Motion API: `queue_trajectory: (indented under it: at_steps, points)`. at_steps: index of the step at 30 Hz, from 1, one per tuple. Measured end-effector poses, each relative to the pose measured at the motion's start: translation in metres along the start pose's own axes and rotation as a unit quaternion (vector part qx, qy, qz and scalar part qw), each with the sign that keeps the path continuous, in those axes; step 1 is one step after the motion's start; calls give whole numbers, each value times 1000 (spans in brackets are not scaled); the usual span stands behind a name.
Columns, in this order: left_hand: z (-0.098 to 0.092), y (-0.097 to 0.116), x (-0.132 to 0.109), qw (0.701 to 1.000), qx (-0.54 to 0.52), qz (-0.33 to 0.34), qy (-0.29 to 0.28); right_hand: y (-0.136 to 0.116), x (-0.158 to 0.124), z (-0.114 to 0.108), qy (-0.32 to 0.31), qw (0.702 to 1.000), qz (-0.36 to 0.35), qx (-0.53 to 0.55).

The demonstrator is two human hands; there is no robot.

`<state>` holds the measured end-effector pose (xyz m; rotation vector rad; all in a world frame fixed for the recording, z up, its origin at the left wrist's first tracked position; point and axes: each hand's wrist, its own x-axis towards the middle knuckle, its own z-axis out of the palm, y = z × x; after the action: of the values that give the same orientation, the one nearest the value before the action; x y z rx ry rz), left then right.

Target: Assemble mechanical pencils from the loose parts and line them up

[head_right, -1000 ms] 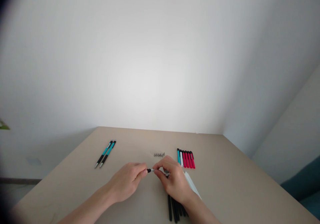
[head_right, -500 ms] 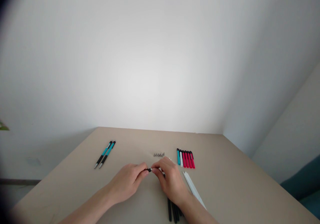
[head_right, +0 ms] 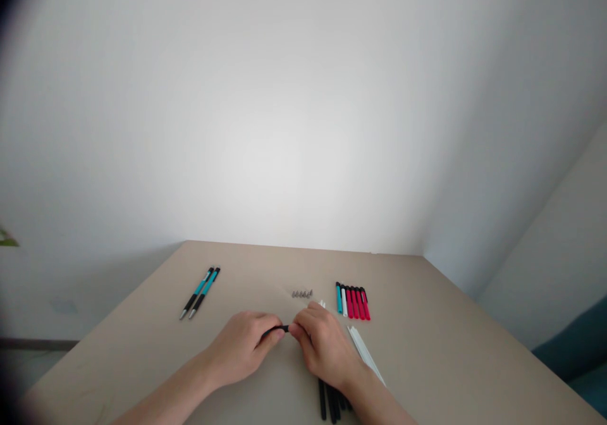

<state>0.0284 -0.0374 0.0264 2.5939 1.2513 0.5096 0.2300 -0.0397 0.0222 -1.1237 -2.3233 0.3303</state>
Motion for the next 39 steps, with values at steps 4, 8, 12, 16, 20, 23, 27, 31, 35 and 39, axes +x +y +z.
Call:
queue_trajectory:
  at_steps: [4,8,12,16,20,23,27,31,35,39]
  points:
    - [-4,2,0,1000,-5,-12,-5,0,0,-1,-3,1000,-9,-9]
    - [-7,5,0,1000,-2,-13,-4,-2,0,-2,-10,1000,-18,-17]
    - [-8,5,0,1000,-6,-12,-8,-1,1,0,-8,1000,-21,-9]
    - [-9,4,0,1000,-19,-22,-9,2,1,2,-14,999,-22,-19]
    - [-8,4,0,998,-57,-6,7,3,0,3,3,999,-9,-33]
    - [-7,3,1,995,-92,3,29,4,-1,5,12,999,-7,-47]
    - [-6,0,1,992,-118,-14,43,2,0,7,29,997,-25,-63]
    - [-8,0,-1,989,-140,-23,46,-5,1,7,50,995,-58,-68]
    - [-9,1,-2,986,-155,32,57,-8,0,6,71,993,-59,-67]
    - [-3,-3,0,982,-139,56,112,-10,0,9,79,992,-61,-75]
